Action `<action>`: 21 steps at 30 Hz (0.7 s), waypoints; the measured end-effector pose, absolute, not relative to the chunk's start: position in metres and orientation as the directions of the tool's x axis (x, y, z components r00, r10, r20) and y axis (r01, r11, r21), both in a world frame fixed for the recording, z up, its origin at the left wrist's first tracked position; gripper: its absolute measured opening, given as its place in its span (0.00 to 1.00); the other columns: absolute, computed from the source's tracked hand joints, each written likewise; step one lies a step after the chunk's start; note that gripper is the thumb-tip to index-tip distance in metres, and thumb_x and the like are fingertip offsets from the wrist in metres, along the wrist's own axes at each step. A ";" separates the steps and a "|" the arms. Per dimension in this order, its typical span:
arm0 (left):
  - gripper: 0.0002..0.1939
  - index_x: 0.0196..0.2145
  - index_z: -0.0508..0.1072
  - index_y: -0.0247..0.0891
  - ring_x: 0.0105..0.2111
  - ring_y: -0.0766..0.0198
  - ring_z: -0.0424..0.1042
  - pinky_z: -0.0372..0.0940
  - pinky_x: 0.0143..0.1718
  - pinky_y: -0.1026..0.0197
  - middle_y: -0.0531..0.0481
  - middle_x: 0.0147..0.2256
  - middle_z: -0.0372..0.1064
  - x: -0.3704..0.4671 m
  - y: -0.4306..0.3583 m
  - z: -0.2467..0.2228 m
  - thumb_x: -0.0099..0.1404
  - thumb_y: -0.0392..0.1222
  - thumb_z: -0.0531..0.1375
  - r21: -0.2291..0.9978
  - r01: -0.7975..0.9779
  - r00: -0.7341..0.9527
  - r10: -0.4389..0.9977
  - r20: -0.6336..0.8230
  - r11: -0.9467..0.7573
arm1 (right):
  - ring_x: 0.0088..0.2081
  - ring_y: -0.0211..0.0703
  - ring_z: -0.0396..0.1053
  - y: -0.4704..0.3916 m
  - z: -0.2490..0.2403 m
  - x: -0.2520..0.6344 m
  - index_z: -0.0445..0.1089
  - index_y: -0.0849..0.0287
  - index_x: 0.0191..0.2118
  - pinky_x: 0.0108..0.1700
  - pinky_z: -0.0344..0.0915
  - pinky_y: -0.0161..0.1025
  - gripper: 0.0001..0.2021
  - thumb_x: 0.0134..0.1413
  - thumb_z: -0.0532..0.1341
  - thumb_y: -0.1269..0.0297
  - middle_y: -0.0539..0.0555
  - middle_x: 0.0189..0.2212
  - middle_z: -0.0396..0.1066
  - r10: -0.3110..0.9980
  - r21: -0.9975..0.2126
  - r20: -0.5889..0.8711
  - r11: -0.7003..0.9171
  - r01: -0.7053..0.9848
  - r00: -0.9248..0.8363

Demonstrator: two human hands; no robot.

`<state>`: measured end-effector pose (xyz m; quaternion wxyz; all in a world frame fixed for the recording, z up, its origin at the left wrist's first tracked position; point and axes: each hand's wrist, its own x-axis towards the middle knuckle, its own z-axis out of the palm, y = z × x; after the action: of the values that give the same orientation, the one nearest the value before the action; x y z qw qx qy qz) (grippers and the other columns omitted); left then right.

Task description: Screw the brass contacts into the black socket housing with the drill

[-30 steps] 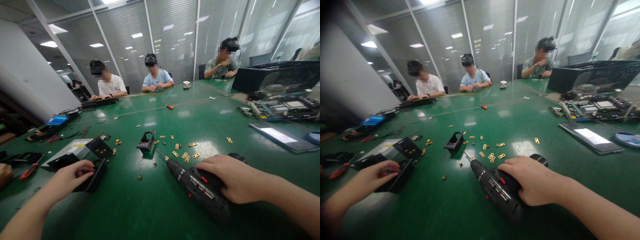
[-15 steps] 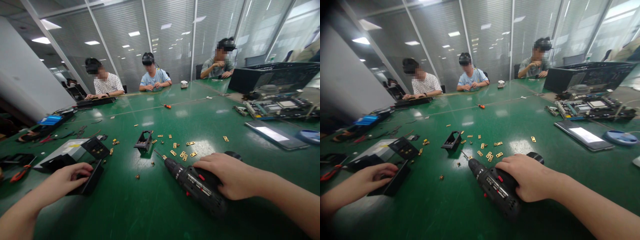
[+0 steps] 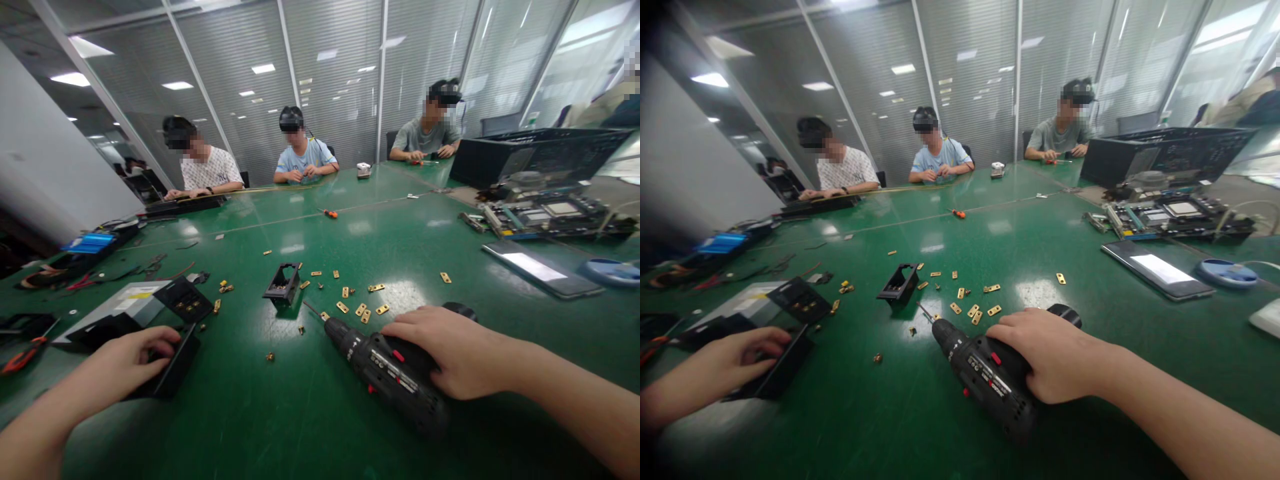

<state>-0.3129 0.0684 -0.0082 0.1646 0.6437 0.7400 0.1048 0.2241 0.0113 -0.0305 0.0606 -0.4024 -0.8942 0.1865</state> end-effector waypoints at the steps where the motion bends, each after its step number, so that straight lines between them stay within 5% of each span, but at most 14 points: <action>1: 0.20 0.37 0.80 0.48 0.37 0.48 0.78 0.69 0.40 0.55 0.51 0.34 0.81 -0.313 0.068 -0.008 0.44 0.52 0.66 0.345 0.928 -0.089 0.984 -0.155 0.138 | 0.43 0.52 0.72 0.011 -0.031 0.224 0.69 0.56 0.56 0.44 0.63 0.44 0.30 0.42 0.62 0.72 0.58 0.45 0.75 0.743 -0.383 -0.042 0.606 0.697 -0.668; 8: 0.26 0.48 0.77 0.47 0.44 0.48 0.77 0.67 0.47 0.53 0.50 0.42 0.80 -0.335 0.071 -0.011 0.52 0.55 0.61 0.295 0.945 -0.045 0.949 -0.311 0.141 | 0.42 0.52 0.72 0.012 -0.030 0.225 0.69 0.56 0.55 0.43 0.62 0.43 0.30 0.40 0.62 0.73 0.58 0.43 0.74 0.738 -0.374 -0.054 0.609 0.699 -0.673; 12: 0.26 0.44 0.78 0.45 0.42 0.45 0.77 0.67 0.46 0.50 0.49 0.39 0.81 -0.331 0.074 -0.009 0.47 0.52 0.59 0.228 0.965 -0.067 0.963 -0.262 0.129 | 0.42 0.52 0.72 0.012 -0.030 0.226 0.70 0.56 0.53 0.42 0.61 0.43 0.29 0.40 0.62 0.72 0.57 0.42 0.74 0.733 -0.372 -0.058 0.614 0.696 -0.678; 21: 0.18 0.32 0.80 0.56 0.40 0.44 0.78 0.68 0.48 0.45 0.56 0.33 0.81 -0.340 0.076 -0.014 0.40 0.48 0.60 0.311 0.933 -0.113 0.968 -0.223 0.181 | 0.40 0.52 0.71 0.013 -0.030 0.226 0.71 0.56 0.51 0.41 0.61 0.43 0.27 0.39 0.62 0.73 0.57 0.39 0.74 0.730 -0.371 -0.051 0.620 0.691 -0.682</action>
<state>-0.3402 0.0763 -0.0137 0.1892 0.6384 0.7446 0.0464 0.2259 0.0126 -0.0304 0.0524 -0.3955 -0.8984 0.1835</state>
